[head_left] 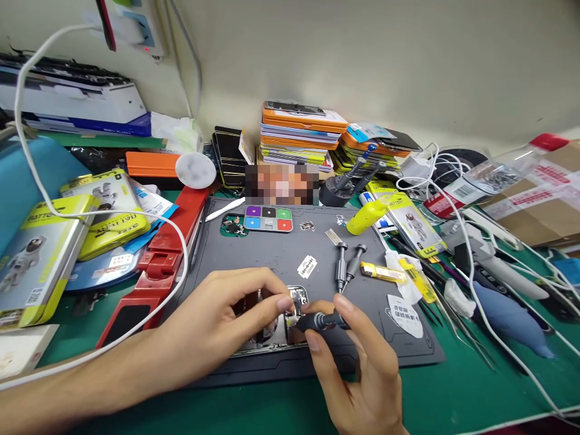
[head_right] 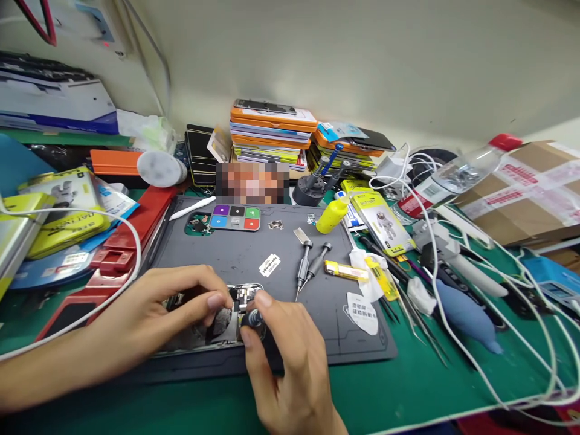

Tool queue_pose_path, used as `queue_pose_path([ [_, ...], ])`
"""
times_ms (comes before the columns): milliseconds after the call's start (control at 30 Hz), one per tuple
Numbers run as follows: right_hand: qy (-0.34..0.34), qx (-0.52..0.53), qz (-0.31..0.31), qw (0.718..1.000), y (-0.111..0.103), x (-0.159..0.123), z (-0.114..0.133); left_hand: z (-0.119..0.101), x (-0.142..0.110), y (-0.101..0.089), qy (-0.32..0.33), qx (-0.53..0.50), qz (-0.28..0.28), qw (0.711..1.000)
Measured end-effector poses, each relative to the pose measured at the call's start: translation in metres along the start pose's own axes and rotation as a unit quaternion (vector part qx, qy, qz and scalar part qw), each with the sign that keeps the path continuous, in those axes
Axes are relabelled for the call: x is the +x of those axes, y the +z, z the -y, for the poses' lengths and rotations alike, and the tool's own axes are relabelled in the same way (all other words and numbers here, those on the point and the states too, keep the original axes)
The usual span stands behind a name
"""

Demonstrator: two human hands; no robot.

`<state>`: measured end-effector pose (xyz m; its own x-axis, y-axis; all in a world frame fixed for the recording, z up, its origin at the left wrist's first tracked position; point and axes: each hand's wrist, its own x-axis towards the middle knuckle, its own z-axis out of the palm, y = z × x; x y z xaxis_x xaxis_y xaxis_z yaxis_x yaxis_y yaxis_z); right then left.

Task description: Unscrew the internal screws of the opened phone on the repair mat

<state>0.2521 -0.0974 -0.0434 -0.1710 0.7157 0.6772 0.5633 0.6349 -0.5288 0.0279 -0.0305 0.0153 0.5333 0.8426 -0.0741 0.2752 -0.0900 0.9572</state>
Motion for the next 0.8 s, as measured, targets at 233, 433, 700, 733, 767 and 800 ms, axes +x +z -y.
queue_pose_path([
  [233,-0.044,-0.038,-0.014,0.998,-0.003,0.010,0.001,-0.002,-0.004,-0.001,-0.026,0.021,0.017,0.999],
  [433,-0.036,-0.032,-0.012,0.999,-0.002,0.008,-0.003,0.005,-0.009,-0.001,0.043,0.052,0.030,0.997],
  [700,0.021,0.005,-0.032,0.999,-0.010,0.014,0.000,0.008,-0.007,0.000,0.062,0.058,0.001,0.996],
  [733,0.038,0.020,-0.044,0.998,-0.015,0.021,0.001,0.007,-0.006,0.000,0.060,0.061,0.002,0.996],
  [767,0.072,0.073,-0.063,0.993,-0.021,0.030,0.001,0.006,-0.006,0.000,0.056,0.064,0.003,0.996],
  [800,0.098,0.124,-0.064,0.985,-0.027,0.040,0.000,0.005,-0.006,-0.001,0.051,0.064,0.004,0.997],
])
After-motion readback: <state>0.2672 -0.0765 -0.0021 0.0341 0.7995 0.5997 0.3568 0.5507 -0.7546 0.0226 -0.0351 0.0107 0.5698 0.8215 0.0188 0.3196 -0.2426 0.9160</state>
